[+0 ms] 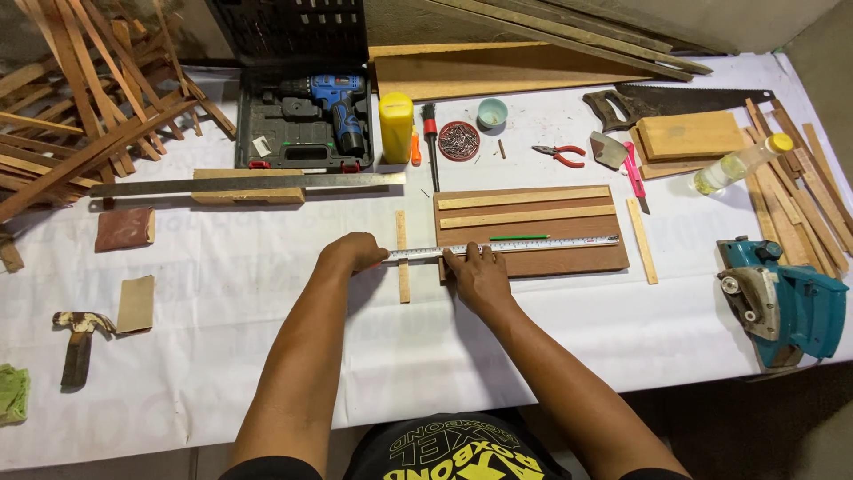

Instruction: Select and measure thin wooden slats on a workbench using a measuring tape and pencil.

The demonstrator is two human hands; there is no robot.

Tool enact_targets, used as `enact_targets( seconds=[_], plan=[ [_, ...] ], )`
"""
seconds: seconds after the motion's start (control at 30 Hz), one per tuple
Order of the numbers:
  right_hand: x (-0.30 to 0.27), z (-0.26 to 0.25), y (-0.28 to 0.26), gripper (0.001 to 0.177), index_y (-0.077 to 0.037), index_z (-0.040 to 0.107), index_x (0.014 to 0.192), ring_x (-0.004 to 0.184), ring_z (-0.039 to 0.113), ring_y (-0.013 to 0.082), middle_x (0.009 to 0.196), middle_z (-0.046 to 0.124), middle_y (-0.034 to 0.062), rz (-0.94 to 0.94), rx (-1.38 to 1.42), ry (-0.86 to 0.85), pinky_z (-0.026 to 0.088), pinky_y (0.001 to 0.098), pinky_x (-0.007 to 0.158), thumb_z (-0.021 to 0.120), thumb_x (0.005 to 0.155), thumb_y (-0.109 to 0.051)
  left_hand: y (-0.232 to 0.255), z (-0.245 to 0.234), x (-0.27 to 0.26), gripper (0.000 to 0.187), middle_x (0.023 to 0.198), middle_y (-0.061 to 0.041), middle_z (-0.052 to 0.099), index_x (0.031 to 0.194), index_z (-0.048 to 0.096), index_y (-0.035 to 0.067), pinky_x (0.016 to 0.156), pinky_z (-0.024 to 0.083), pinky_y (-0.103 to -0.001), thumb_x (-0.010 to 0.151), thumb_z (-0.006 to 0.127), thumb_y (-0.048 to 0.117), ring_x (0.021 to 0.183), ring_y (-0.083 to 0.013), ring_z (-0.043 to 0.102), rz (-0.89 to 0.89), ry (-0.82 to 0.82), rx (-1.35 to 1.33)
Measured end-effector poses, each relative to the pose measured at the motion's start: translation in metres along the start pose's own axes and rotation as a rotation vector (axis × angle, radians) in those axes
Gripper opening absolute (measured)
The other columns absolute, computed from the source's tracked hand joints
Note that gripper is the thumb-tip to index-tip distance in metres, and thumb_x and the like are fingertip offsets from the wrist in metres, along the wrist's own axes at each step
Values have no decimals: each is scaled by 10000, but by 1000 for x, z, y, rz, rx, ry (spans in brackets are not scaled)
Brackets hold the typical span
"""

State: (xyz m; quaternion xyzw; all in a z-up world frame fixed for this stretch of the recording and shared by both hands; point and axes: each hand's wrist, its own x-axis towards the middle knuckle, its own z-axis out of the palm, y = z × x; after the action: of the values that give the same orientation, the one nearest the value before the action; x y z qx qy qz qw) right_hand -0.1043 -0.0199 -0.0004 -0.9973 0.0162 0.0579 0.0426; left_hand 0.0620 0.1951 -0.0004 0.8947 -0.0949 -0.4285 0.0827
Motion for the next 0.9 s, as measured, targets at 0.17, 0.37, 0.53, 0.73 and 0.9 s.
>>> enact_targets(
  seconds=[0.17,0.37,0.53,0.73,0.9],
  plan=[
    [-2,-6,0,488,-231,566,1455,1192,567,488,1286,577,251,-2,-1,-2,435,620,984,552,970,-180,-4,3,5,414,824,-92,710,1000,783,118,694,516,-409,922,662,507,737,-244,659,51,2,-24],
    [1,-4,0,542,-228,569,1463,1108,605,449,1221,588,218,-5,-31,-4,457,597,960,573,929,-132,20,-13,-34,420,1365,-72,601,1222,762,240,1015,511,-492,911,691,512,1290,-318,532,75,213,227],
    [2,1,2,530,-243,604,1429,1071,618,437,1179,597,196,-14,-33,50,474,590,910,600,906,-155,52,-6,-46,536,1476,-110,463,1295,676,212,1099,268,-722,876,715,544,1434,-420,297,57,407,389],
    [4,-6,1,455,-279,640,1386,1048,610,398,1150,598,176,40,44,45,467,564,912,613,933,-244,73,48,3,278,1121,-67,740,1173,729,223,1034,433,-499,921,649,305,1114,-286,666,444,477,134],
    [1,-6,0,447,-267,652,1358,1081,577,397,1157,591,177,49,77,33,446,570,906,638,911,-288,72,63,19,234,986,-85,760,1088,761,200,875,499,-483,970,584,296,965,-310,701,380,447,31]
  ],
)
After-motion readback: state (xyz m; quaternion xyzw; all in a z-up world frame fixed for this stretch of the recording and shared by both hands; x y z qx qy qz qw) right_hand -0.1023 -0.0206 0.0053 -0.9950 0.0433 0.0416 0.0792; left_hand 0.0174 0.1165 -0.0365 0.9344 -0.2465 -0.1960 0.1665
